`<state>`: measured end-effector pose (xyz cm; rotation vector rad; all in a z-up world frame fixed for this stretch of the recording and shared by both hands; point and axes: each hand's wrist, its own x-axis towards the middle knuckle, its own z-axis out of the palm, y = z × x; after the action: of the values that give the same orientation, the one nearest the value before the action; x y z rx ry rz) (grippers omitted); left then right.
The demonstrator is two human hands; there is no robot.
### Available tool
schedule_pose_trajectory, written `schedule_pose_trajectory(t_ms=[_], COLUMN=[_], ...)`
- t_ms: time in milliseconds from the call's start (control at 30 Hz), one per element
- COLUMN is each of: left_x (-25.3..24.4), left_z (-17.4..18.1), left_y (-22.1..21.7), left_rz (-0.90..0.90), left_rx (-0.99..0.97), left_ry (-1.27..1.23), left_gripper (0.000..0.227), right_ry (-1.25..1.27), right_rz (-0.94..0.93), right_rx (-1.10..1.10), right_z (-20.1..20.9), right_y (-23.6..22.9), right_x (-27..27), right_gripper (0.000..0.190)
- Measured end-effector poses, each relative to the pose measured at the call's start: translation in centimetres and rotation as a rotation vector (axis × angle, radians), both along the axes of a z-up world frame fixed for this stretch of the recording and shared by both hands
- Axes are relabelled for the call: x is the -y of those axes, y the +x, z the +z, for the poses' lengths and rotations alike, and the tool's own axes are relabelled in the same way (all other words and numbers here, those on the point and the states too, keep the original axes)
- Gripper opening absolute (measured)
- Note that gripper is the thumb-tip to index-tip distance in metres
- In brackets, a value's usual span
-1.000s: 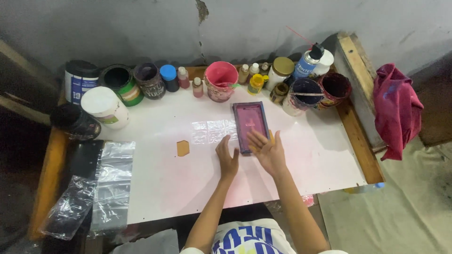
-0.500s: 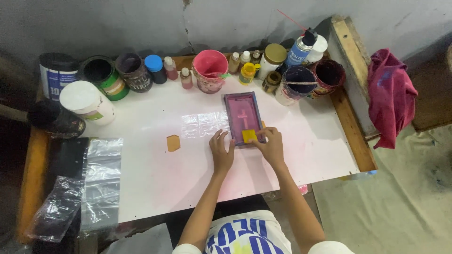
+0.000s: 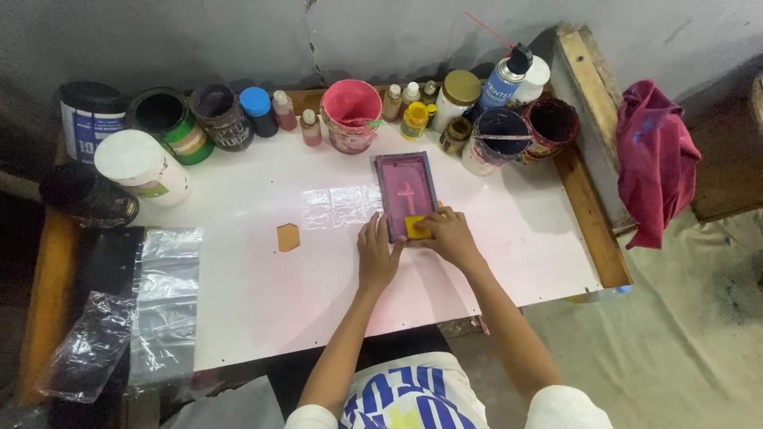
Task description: The person prepares a screen printing setup by smoothing a plastic sheet on a table. They then use a yellow squeegee to spread pink ink evenly across a screen printing frame, repeatedly moving the squeegee back and forth to coat the screen.
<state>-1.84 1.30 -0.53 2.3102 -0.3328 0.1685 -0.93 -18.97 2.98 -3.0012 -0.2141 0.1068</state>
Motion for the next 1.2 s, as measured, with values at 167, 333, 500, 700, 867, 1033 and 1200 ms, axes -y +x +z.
schedule_pose_trajectory(t_ms=[167,333,500,700,867,1033,1200], left_x=[0.0,0.6,2.8,2.8,2.7,2.6,2.6], left_z=[-0.7,-1.5,-0.2,0.9,-0.3,-0.5,0.2], left_y=[0.0,0.4,0.9,1.1,1.3,1.4,1.3], left_rz=[0.021,0.068,0.111,0.11,0.125,0.117,0.085], left_rx=[0.032,0.109,0.159,0.232,0.277,0.195,0.084], left_ry=[-0.015,0.009,0.004,0.024,0.017,0.067,0.094], left_gripper=[0.068,0.078,0.114,0.117,0.105,0.11,0.104], right_ry=[0.013,0.102,0.075,0.094,0.164,0.291,0.294], right_rz=[0.05,0.004,0.066,0.107,-0.02,-0.051,-0.032], right_rx=[-0.083,-0.102,-0.025,-0.07,-0.241,-0.177,-0.143], right_z=[-0.2,1.1,3.3,0.8,2.6,4.3,3.4], right_y=[1.5,3.3,4.7,6.9,8.8,10.3,11.5], right_x=[0.7,1.1,-0.6,-0.6,-0.1,-0.3,-0.4], right_gripper=[0.038,0.031,0.024,0.025,0.031,0.029,0.029])
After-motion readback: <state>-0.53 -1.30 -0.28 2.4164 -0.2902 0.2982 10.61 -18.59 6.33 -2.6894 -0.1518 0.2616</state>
